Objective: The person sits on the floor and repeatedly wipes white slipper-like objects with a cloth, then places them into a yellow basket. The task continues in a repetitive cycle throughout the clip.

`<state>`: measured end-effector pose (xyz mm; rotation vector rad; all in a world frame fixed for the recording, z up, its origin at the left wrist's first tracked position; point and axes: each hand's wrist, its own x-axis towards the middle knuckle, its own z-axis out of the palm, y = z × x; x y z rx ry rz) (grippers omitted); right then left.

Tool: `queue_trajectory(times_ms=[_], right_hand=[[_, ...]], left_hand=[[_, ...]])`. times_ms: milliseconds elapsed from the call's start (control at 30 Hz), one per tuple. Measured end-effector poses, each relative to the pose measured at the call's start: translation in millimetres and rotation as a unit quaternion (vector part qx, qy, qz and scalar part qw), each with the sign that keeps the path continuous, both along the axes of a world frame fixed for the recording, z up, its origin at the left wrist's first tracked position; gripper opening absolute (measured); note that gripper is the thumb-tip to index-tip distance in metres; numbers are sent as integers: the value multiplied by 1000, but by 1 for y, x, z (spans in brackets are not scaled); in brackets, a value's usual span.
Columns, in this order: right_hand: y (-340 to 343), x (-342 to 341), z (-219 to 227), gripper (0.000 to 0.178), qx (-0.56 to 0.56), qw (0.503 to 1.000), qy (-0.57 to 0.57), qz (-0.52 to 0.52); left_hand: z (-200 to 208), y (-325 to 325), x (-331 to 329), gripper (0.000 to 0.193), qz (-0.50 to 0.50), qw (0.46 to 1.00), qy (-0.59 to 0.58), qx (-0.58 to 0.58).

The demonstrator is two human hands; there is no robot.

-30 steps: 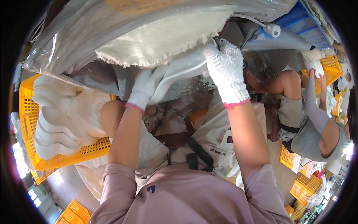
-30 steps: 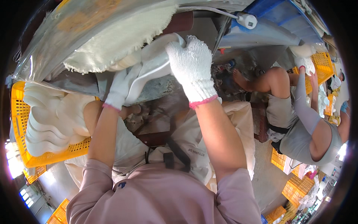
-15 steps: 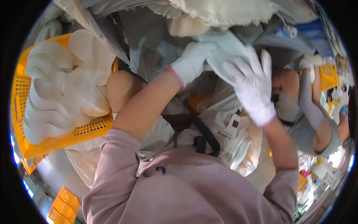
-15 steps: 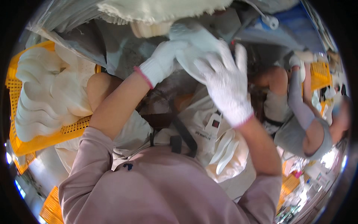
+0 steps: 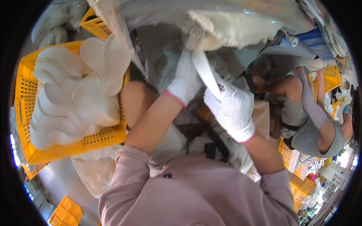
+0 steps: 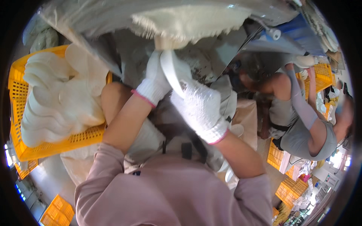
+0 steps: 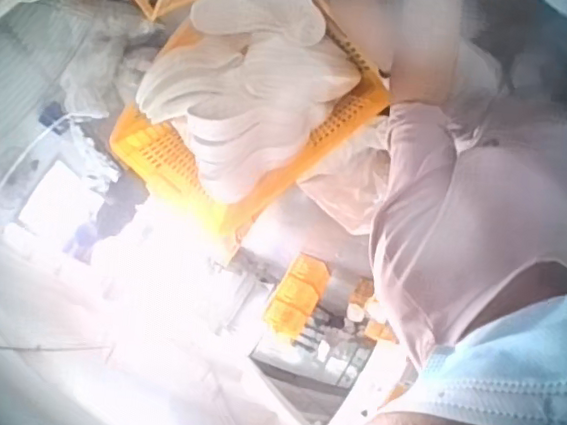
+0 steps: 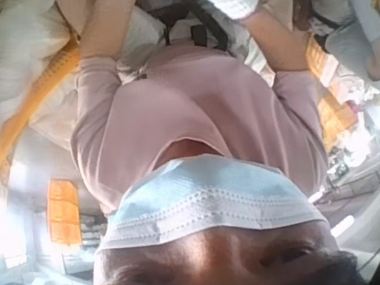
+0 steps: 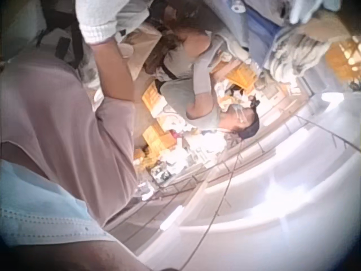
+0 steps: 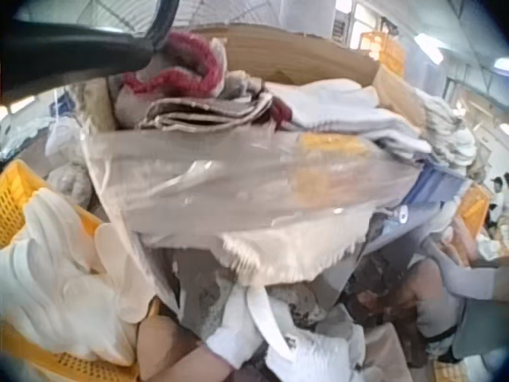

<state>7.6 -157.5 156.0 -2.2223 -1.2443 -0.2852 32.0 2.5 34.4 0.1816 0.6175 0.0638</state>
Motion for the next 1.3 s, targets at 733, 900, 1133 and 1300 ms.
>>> queue_trajectory(times_ms=[733, 900, 1133, 1300], right_hand=[[0, -28, 28, 44, -77, 922, 378, -23], [-31, -55, 7, 45, -64, 966, 239, -73], [34, 14, -7, 45, -15, 990, 130, -48], [32, 7, -25, 46, 48, 989, 109, -85]], left_hand=[[-5, -23, -14, 52, 68, 980, -169, 74], [-14, -37, -14, 69, 72, 988, -111, 83], [-12, 18, 2, 58, 77, 992, -17, 96], [-16, 3, -19, 45, 27, 939, -28, 341]])
